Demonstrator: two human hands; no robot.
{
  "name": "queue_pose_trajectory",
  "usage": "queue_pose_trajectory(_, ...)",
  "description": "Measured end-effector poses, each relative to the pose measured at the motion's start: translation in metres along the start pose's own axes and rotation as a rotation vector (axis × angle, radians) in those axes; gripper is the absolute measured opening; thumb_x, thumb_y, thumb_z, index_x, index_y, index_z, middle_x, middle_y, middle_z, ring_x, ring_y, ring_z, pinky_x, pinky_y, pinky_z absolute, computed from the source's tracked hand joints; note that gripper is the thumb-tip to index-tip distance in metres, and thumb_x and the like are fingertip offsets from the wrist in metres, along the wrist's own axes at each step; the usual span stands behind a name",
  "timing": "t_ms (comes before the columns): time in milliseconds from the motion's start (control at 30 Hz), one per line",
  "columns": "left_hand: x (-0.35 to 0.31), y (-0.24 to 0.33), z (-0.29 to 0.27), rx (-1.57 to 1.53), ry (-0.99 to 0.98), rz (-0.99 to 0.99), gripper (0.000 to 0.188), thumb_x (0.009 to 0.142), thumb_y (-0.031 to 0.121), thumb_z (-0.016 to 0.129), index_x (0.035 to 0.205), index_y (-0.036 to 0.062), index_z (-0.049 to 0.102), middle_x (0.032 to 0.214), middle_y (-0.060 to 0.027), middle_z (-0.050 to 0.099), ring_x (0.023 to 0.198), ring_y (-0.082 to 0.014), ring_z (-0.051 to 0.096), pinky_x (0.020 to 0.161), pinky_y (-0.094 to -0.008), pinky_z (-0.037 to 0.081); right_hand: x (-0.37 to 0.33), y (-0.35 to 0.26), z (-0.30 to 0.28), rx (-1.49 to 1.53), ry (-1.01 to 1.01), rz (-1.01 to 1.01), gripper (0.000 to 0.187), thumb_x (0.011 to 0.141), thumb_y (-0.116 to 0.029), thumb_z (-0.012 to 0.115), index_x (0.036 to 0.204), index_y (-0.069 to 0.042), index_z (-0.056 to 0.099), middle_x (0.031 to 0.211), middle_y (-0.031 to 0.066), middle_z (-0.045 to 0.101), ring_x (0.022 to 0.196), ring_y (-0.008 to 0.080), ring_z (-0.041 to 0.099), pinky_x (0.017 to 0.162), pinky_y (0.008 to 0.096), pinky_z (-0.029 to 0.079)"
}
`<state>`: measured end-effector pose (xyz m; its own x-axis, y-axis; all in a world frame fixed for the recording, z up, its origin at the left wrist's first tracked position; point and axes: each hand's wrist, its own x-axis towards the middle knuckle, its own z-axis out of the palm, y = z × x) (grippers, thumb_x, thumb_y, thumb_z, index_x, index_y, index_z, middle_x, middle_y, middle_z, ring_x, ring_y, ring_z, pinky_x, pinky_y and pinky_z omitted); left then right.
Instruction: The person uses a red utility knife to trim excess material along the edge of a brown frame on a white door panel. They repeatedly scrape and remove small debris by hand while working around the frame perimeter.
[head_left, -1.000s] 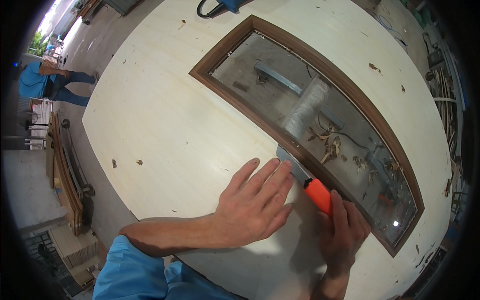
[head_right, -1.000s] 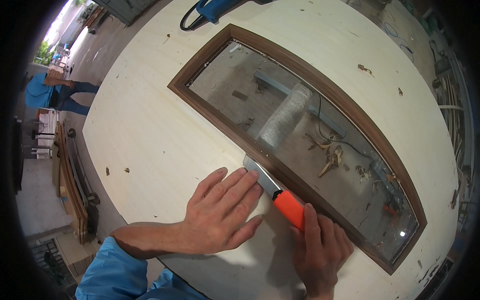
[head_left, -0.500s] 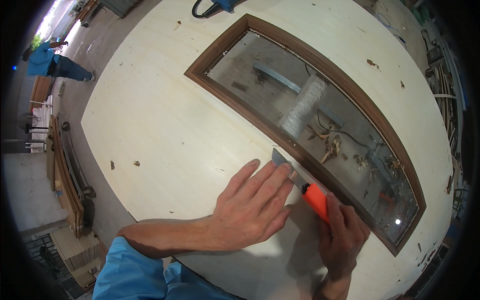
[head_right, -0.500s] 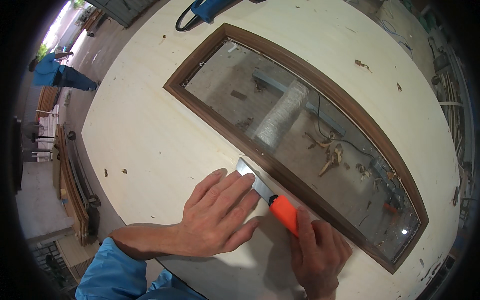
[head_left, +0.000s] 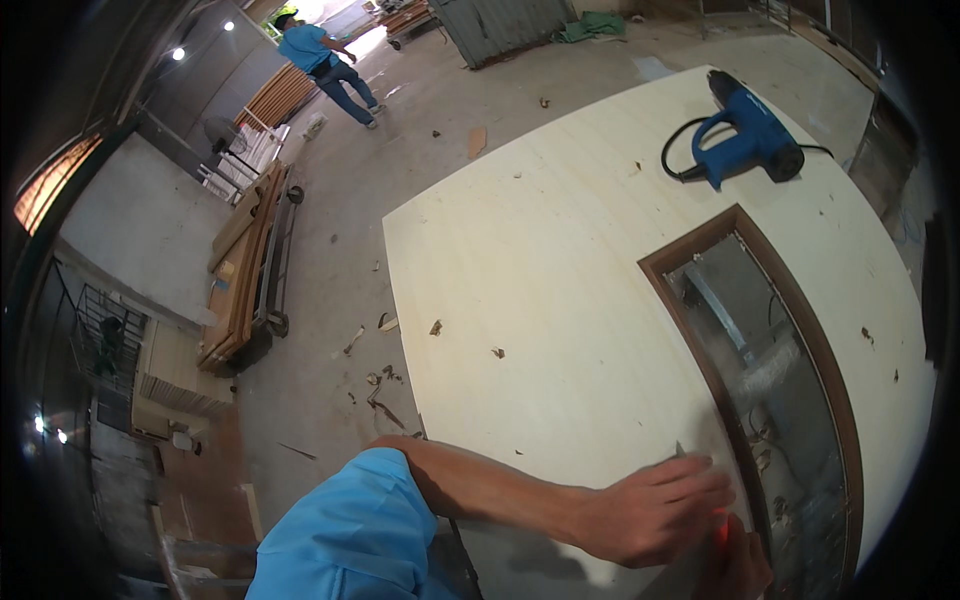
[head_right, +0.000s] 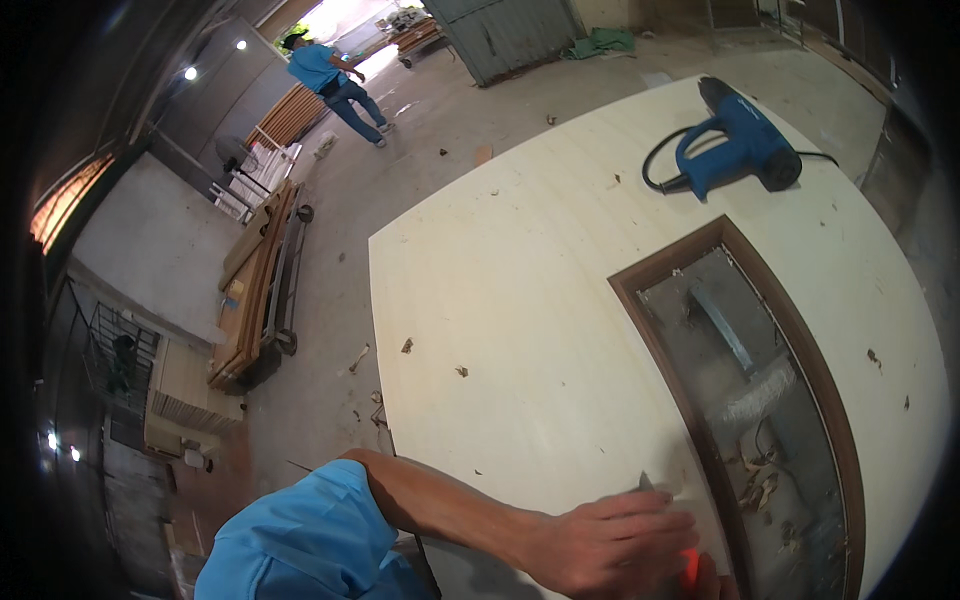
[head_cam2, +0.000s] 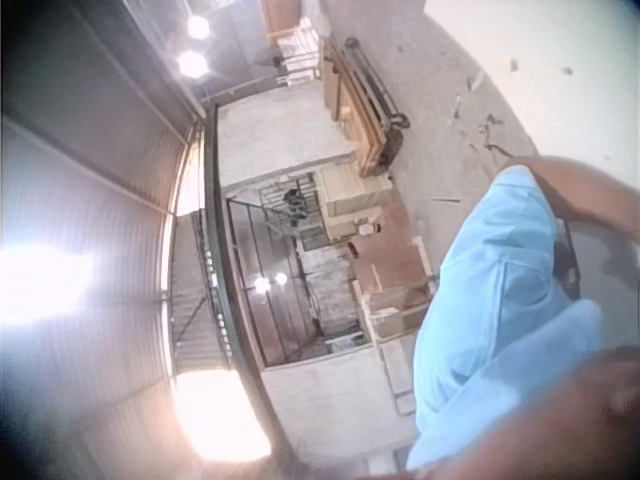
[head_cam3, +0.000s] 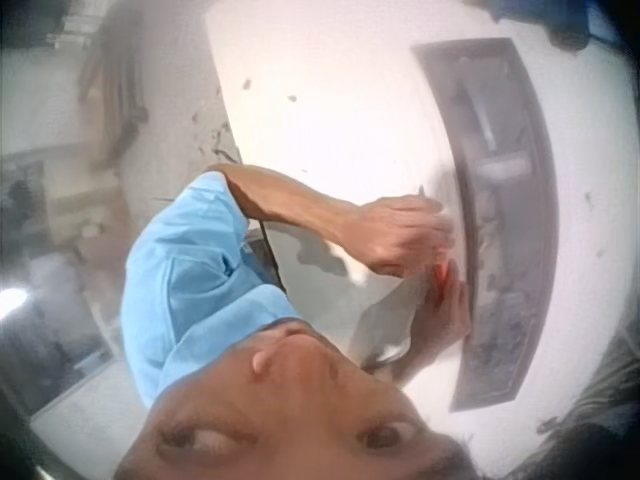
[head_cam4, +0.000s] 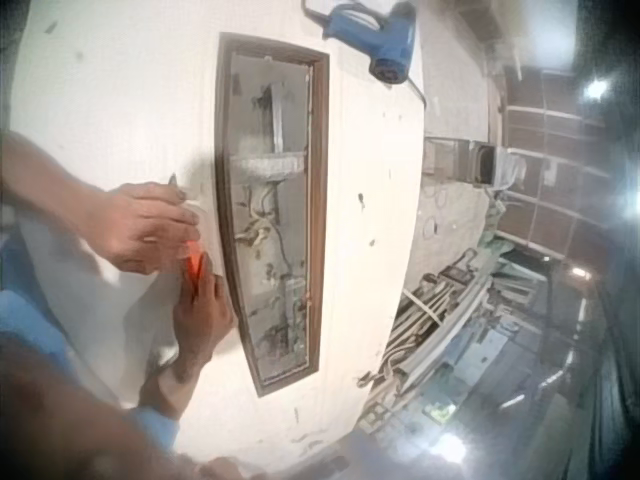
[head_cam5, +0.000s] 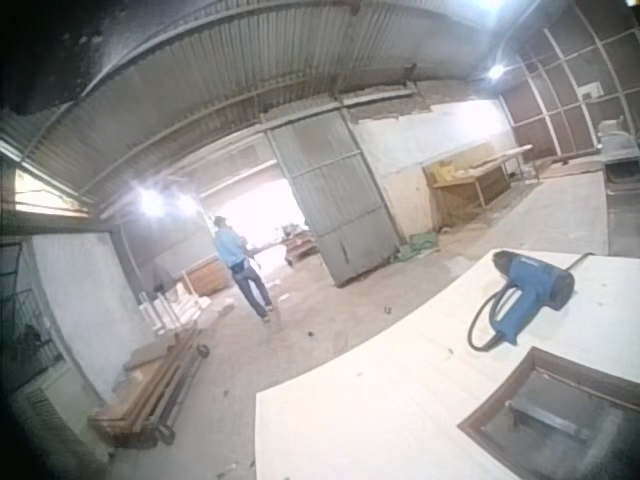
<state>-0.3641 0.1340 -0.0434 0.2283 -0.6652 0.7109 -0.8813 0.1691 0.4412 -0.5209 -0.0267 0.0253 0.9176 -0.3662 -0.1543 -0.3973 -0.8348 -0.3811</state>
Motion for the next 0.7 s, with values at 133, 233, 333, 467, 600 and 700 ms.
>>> queue_pose_trajectory(133, 0.0, 0.009, -0.015, -0.045, 0.011, 0.103, 0.04, 0.085, 0.021, 0.073, 0.113, -0.0072, 0.073, 0.131, -0.0278, 0.066, 0.13, -0.0441, 0.06, 0.111, -0.0595, 0.05, -0.003, 0.017, 0.02, 0.558, 0.438, -0.043, 0.043, 0.106, -0.034, 0.069, 0.14, -0.009, 0.069, 0.104, 0.0176, 0.074, 0.09, 0.031, 0.07, 0.077, 0.0437, 0.055)
queue_pose_trajectory(233, -0.002, 0.018, -0.022, -0.128, -0.106, 0.151, 0.028, 0.099, 0.015, 0.067, 0.119, -0.0034, 0.074, 0.132, -0.0248, 0.07, 0.13, -0.0444, 0.065, 0.11, -0.0574, 0.053, -0.01, 0.028, 0.047, 0.809, 0.745, 0.131, 0.054, 0.107, -0.037, 0.066, 0.142, 0.003, 0.06, 0.094, 0.0127, 0.068, 0.074, 0.0194, 0.061, 0.064, 0.0333, 0.047)
queue_pose_trajectory(333, -0.005, 0.023, -0.018, -0.187, -0.222, 0.177, 0.021, 0.099, 0.016, 0.067, 0.111, 0.0005, 0.075, 0.127, -0.0191, 0.073, 0.126, -0.0366, 0.069, 0.108, -0.0514, 0.056, -0.017, 0.039, 0.06, 1.056, 0.861, 0.174, 0.061, 0.108, -0.041, 0.063, 0.139, 0.011, 0.056, 0.083, 0.0075, 0.061, 0.06, 0.0113, 0.054, 0.054, 0.0247, 0.04)
queue_pose_trajectory(467, -0.009, 0.024, -0.014, -0.038, -0.356, 0.178, 0.025, 0.098, 0.021, 0.068, 0.114, 0.0035, 0.078, 0.127, -0.0149, 0.074, 0.128, -0.0284, 0.068, 0.112, -0.0464, 0.053, -0.018, 0.038, 0.058, 0.995, 0.834, 0.108, 0.053, 0.114, -0.04, 0.055, 0.139, 0.006, 0.056, 0.08, 0.0058, 0.06, 0.062, 0.011, 0.055, 0.055, 0.0252, 0.043)
queue_pose_trajectory(600, -0.007, 0.021, -0.014, -0.019, -0.422, 0.048, 0.042, 0.096, 0.031, 0.072, 0.128, 0.0043, 0.075, 0.132, -0.012, 0.074, 0.135, -0.0264, 0.064, 0.12, -0.0453, 0.045, -0.011, 0.032, 0.055, 0.966, 0.86, 0.193, 0.061, 0.112, -0.046, 0.055, 0.136, 0.01, 0.057, 0.074, 0.0063, 0.06, 0.061, 0.012, 0.056, 0.055, 0.0257, 0.041)
queue_pose_trajectory(700, 0.006, -0.001, -0.014, -0.03, -0.521, 0.0, 0.053, 0.093, 0.036, 0.076, 0.136, 0.0065, 0.071, 0.14, -0.0107, 0.071, 0.14, -0.0266, 0.06, 0.122, -0.0477, 0.041, -0.008, 0.03, 0.056, 0.953, 0.883, 0.195, 0.057, 0.112, -0.044, 0.056, 0.134, 0.009, 0.058, 0.076, 0.0059, 0.061, 0.062, 0.0113, 0.055, 0.056, 0.0252, 0.04)
